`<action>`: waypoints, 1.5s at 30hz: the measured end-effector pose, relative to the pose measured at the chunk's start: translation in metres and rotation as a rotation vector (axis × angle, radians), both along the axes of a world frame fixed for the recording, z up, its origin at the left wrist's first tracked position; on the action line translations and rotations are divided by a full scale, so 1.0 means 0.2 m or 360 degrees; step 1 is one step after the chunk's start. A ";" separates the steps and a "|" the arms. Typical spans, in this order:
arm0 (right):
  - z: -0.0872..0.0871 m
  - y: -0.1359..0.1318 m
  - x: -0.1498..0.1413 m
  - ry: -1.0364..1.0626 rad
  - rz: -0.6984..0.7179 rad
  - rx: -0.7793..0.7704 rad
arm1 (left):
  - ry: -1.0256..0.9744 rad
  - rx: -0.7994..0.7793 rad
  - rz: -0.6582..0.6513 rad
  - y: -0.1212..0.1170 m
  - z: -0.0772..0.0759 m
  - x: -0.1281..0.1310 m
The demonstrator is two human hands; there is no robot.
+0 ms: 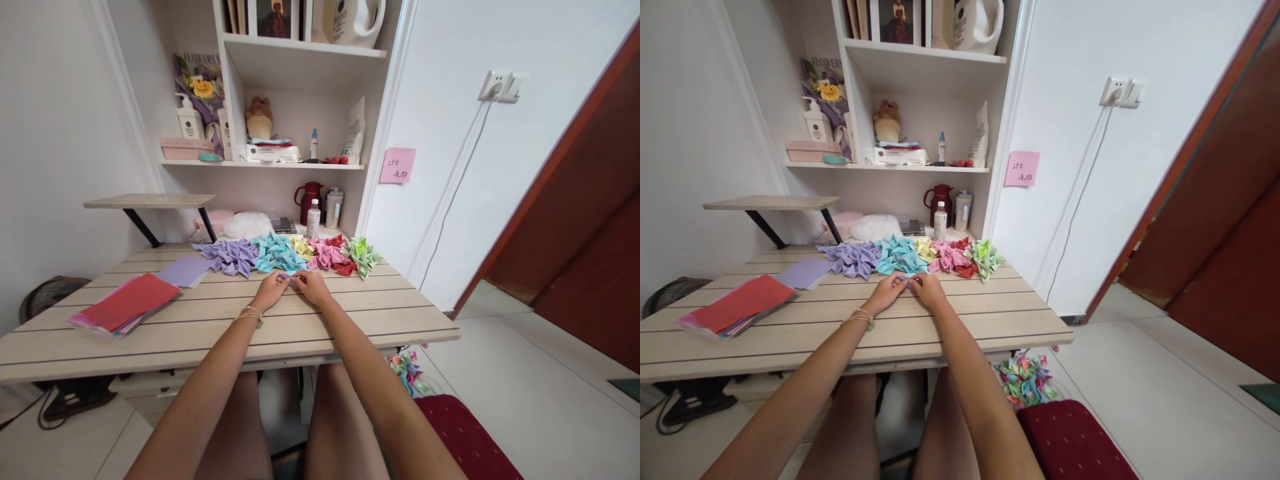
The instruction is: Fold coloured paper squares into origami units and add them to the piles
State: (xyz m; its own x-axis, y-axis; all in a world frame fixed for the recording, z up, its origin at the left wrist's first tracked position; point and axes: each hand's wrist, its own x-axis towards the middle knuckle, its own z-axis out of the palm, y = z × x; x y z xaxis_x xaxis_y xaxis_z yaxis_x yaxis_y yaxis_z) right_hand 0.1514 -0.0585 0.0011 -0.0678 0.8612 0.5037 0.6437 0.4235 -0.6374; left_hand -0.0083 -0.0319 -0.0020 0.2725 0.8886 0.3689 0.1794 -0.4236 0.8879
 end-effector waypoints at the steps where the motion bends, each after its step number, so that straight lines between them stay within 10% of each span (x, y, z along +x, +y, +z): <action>1: 0.00 0.00 0.00 0.0000 -0.0006 -0.0005 | 0.0002 -0.0002 0.0000 0.00 0.00 0.00; 45: -0.03 0.03 0.01 -0.0024 -0.0028 -0.0034 | 0.0124 0.0122 -0.0005 0.03 -0.03 -0.01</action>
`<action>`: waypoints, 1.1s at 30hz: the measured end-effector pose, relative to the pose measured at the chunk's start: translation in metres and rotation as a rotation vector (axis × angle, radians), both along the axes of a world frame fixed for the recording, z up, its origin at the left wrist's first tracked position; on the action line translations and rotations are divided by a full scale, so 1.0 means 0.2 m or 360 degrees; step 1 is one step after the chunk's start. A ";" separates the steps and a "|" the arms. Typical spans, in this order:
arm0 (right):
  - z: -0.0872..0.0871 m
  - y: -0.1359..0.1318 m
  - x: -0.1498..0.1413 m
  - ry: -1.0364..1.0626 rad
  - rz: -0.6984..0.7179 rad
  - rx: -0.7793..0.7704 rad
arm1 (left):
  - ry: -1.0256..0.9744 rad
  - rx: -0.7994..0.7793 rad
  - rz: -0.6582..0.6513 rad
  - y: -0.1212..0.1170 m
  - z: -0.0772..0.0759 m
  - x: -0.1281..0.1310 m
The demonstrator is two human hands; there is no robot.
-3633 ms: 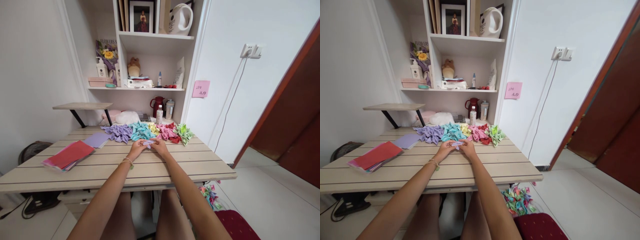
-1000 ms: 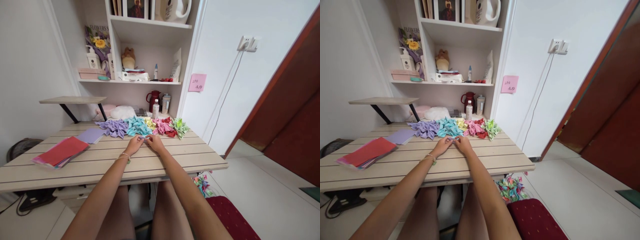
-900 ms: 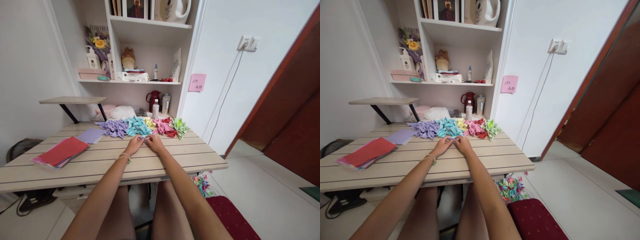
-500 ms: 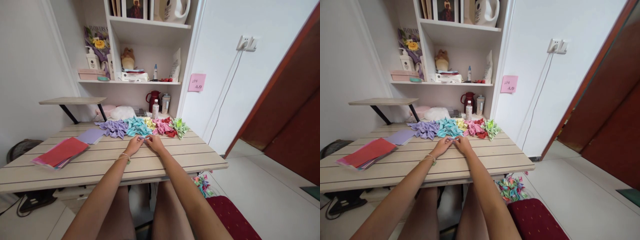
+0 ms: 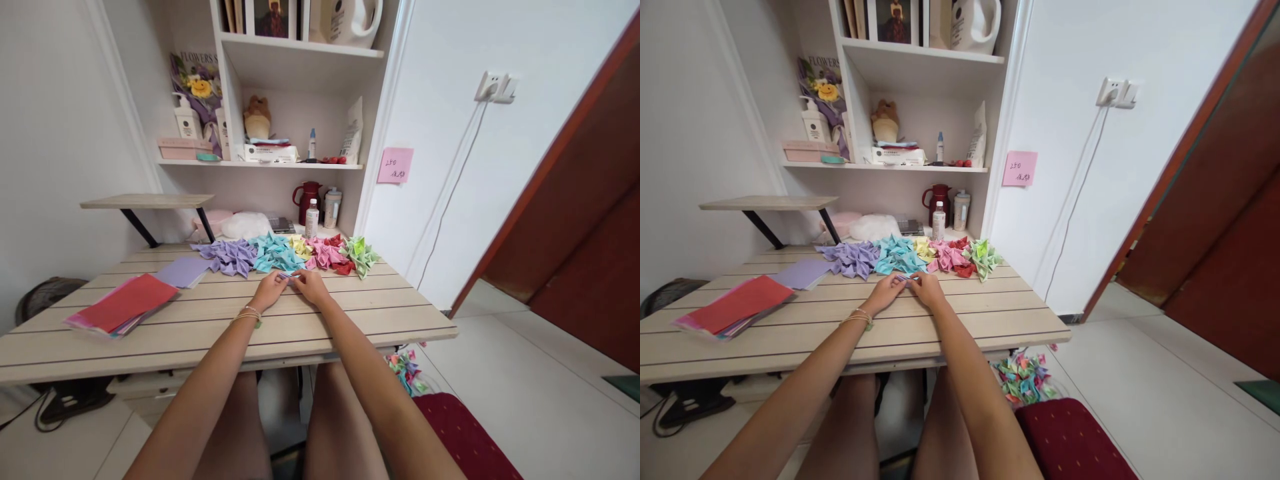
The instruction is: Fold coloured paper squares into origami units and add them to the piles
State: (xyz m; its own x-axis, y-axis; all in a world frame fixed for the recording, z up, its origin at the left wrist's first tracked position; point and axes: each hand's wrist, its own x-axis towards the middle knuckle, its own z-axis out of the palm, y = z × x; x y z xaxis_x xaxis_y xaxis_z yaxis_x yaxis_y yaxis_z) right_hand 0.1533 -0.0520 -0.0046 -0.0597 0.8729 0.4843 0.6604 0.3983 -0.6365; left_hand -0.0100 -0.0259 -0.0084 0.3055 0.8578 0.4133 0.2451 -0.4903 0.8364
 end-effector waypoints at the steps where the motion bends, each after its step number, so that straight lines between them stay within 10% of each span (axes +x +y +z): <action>1: 0.00 0.00 0.00 -0.0003 -0.0002 0.0000 | 0.0000 -0.0002 0.0001 0.00 0.00 0.00; 33: 0.09 -0.11 -0.05 -0.0493 -0.0143 -0.0041 | -0.0091 -0.0017 -0.0056 -0.01 0.01 0.02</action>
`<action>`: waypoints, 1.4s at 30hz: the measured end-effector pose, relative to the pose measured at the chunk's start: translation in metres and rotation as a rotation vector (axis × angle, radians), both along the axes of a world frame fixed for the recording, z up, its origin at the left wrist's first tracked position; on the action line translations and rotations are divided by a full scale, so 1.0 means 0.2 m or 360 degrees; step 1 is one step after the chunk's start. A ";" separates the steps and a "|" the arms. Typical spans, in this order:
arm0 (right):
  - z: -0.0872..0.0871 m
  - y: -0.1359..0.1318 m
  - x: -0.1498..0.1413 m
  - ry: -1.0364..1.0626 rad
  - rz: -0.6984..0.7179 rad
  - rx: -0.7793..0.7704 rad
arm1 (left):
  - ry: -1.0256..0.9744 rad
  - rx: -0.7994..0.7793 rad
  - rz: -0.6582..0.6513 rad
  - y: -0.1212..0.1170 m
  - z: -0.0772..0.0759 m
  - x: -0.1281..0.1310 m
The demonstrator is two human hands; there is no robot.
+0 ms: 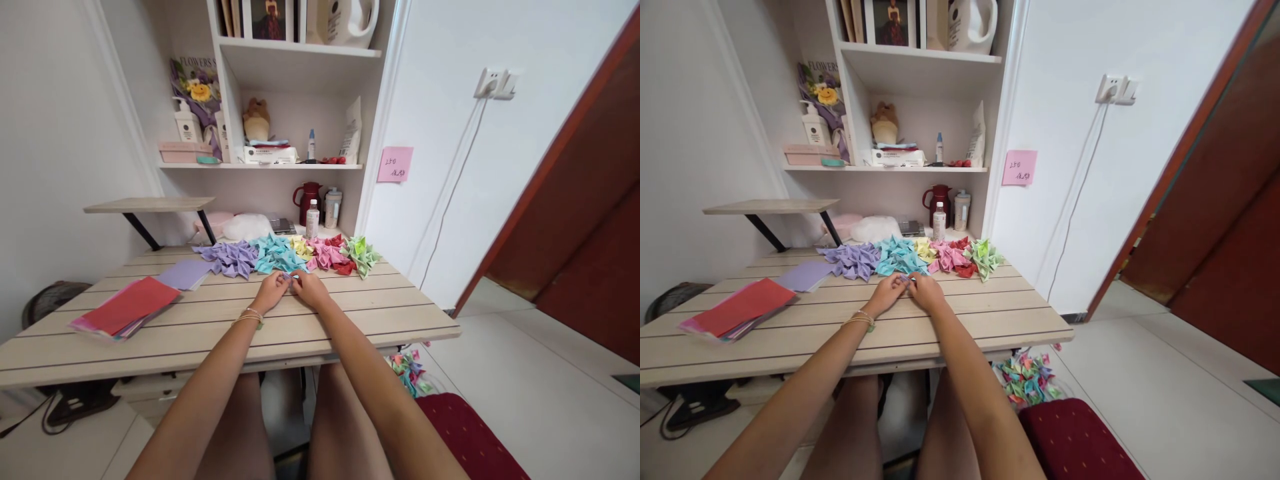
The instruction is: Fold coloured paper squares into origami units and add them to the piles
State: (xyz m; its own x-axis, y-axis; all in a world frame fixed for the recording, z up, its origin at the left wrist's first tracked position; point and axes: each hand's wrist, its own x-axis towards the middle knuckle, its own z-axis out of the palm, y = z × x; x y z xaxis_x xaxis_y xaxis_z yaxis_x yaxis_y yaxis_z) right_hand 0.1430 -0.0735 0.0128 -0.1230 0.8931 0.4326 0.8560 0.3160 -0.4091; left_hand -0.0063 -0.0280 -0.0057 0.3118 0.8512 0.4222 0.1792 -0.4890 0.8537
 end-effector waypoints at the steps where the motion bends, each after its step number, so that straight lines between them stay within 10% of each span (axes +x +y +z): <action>1: 0.00 0.00 0.00 -0.0001 -0.0003 0.0000 | -0.0010 -0.0001 0.0001 0.00 0.00 0.00; 42: -0.03 0.04 0.01 0.0391 -0.0085 0.0064 | -0.0114 -0.0043 0.0082 0.00 0.00 0.00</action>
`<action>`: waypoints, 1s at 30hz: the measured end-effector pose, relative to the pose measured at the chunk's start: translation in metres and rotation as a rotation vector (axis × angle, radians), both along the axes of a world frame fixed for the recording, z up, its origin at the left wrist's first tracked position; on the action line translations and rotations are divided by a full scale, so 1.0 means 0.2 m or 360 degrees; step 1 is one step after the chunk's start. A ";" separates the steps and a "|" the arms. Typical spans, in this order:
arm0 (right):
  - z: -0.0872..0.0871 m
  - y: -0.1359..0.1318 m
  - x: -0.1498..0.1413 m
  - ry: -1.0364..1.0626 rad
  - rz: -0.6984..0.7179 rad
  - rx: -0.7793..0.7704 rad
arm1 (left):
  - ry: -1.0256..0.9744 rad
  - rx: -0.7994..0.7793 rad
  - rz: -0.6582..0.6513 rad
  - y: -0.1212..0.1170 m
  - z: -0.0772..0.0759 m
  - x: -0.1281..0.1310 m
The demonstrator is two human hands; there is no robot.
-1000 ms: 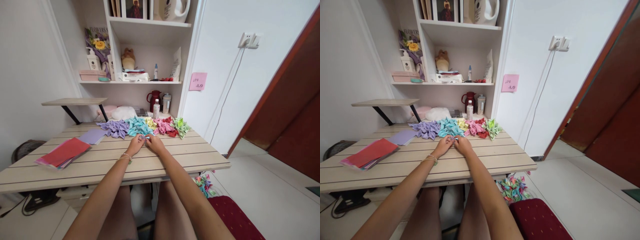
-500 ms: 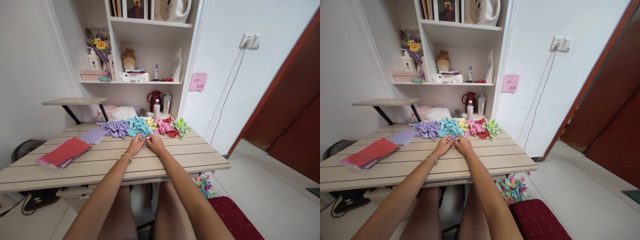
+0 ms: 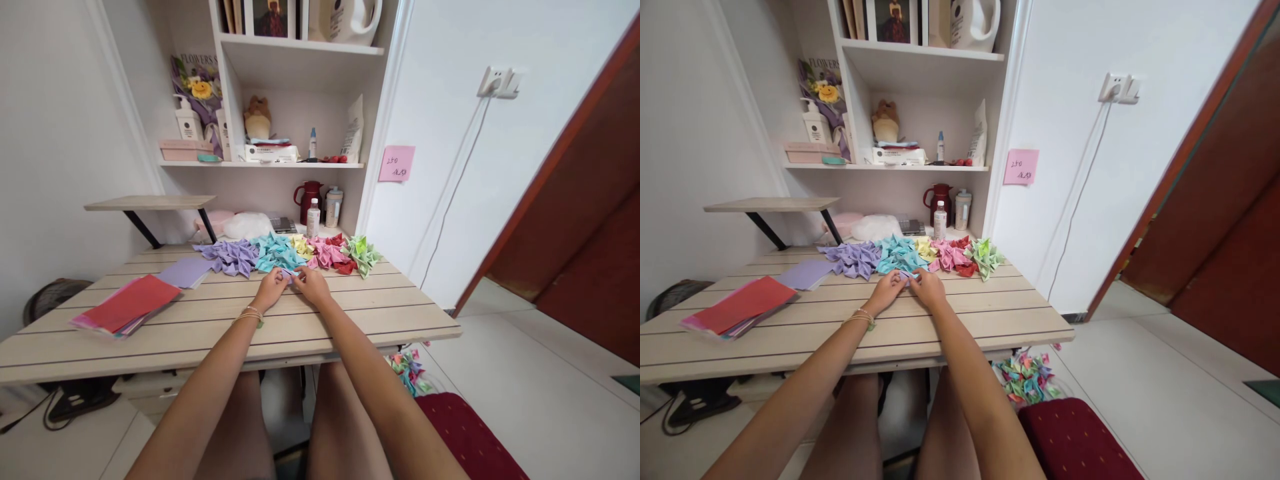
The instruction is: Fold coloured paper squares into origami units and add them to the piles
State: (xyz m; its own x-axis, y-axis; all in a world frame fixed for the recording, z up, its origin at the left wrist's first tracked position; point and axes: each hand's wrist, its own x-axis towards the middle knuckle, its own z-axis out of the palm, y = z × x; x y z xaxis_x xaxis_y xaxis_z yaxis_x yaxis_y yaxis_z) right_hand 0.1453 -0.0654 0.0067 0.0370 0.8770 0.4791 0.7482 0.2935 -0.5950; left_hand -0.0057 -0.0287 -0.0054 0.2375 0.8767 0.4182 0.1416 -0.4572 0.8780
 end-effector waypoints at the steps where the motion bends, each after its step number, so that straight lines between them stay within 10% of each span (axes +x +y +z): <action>1: 0.00 0.00 0.00 0.0013 0.0003 0.0005 | -0.0010 -0.0016 -0.0011 0.00 0.00 0.00; 30: -0.01 0.04 0.01 0.0404 0.0147 0.0228 | -0.0152 -0.0273 -0.0067 -0.04 0.06 0.01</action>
State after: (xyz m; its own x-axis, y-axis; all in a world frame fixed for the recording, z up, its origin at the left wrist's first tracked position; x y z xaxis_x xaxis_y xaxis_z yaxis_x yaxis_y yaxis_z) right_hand 0.1473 -0.0575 0.0052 0.0944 0.8062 0.5841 0.5472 0.4481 -0.7069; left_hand -0.0043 -0.0365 0.0065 0.2418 0.9273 0.2858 0.0379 -0.3034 0.9521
